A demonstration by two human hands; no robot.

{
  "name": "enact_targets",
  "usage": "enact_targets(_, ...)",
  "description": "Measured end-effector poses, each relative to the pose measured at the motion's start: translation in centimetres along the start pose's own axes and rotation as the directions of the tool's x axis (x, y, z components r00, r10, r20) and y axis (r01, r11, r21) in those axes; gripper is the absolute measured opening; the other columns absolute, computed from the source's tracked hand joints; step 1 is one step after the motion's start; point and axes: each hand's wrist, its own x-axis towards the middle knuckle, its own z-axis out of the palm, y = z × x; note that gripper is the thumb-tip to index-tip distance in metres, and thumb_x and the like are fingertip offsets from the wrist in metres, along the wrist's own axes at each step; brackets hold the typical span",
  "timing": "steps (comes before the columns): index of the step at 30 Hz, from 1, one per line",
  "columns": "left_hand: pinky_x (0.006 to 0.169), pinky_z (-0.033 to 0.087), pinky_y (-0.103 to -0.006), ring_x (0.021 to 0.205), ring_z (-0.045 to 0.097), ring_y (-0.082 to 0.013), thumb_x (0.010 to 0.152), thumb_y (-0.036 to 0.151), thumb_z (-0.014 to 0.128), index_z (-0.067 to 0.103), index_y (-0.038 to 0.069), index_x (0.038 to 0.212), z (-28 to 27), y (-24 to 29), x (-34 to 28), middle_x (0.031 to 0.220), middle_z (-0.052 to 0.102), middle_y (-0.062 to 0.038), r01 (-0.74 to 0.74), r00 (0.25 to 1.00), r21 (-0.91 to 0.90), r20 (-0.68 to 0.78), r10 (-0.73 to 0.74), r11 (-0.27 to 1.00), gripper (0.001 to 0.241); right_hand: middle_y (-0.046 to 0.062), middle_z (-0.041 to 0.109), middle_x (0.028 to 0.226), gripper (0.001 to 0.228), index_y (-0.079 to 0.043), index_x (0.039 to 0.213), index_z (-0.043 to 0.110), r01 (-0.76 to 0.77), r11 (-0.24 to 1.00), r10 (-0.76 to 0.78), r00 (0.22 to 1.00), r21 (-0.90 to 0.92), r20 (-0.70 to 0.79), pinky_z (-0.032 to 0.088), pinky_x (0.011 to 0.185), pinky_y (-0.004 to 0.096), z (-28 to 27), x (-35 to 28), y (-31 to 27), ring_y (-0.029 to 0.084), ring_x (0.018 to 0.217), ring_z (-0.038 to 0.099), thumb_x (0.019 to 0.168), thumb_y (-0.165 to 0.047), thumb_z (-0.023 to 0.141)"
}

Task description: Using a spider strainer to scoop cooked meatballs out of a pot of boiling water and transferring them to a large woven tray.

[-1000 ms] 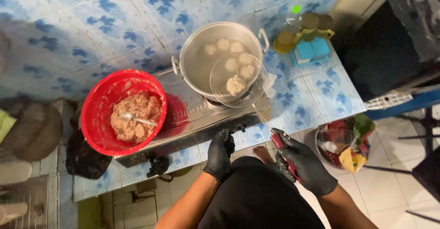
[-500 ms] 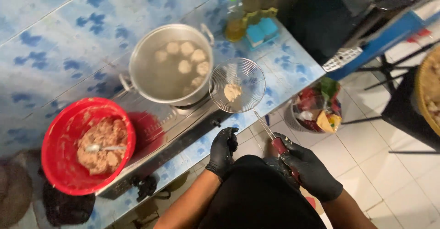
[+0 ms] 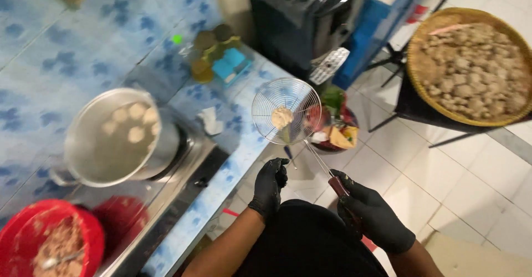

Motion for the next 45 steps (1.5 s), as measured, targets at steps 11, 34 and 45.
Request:
enact_targets(11, 0.051, 0.026, -0.0277, 0.055, 0.037, -0.0135, 0.097, 0.02, 0.052, 0.066, 0.001, 0.094, 20.2, -10.1, 2.0, 0.063, 0.043, -0.001, 0.084, 0.982, 0.049, 0.165, -0.091, 0.995, 0.024, 0.015, 0.045, 0.054, 0.061, -0.017, 0.156, 0.049, 0.02, 0.993, -0.001, 0.988, 0.117, -0.155, 0.032, 0.039, 0.032, -20.0, -3.7, -1.3, 0.021, 0.042, 0.04, 0.095, -0.011, 0.053)
enact_targets(34, 0.053, 0.031, -0.0266, 0.057, 0.045, -0.0134, 0.095, 0.022, 0.049, 0.068, -0.001, 0.106, 43.0, -16.6, 7.6, 0.067, 0.049, -0.002, 0.163, 0.84, 0.415, 0.418, -0.346, 0.895, 0.032, 0.011, 0.037, 0.043, 0.057, -0.004, 0.15, 0.054, 0.067, 0.972, 0.098, 0.758, 0.226, -0.645, 0.039, 0.056, 0.03, -35.6, -3.6, -6.0, 0.019, 0.036, 0.034, 0.094, -0.012, 0.049)
enact_targets(45, 0.052, 0.042, -0.0179, 0.062, 0.063, -0.0187, 0.093, 0.024, 0.06, 0.072, 0.002, 0.108, 50.0, -16.6, 16.0, 0.07, 0.056, -0.004, 0.181, 0.795, 0.51, 0.427, -0.43, 0.841, 0.029, 0.03, 0.061, 0.062, 0.051, 0.004, 0.145, 0.052, 0.267, 0.946, -0.011, 0.587, 0.181, -0.81, 0.043, 0.034, 0.036, -47.4, 9.2, 0.5, 0.035, 0.039, 0.06, 0.095, -0.005, 0.058)
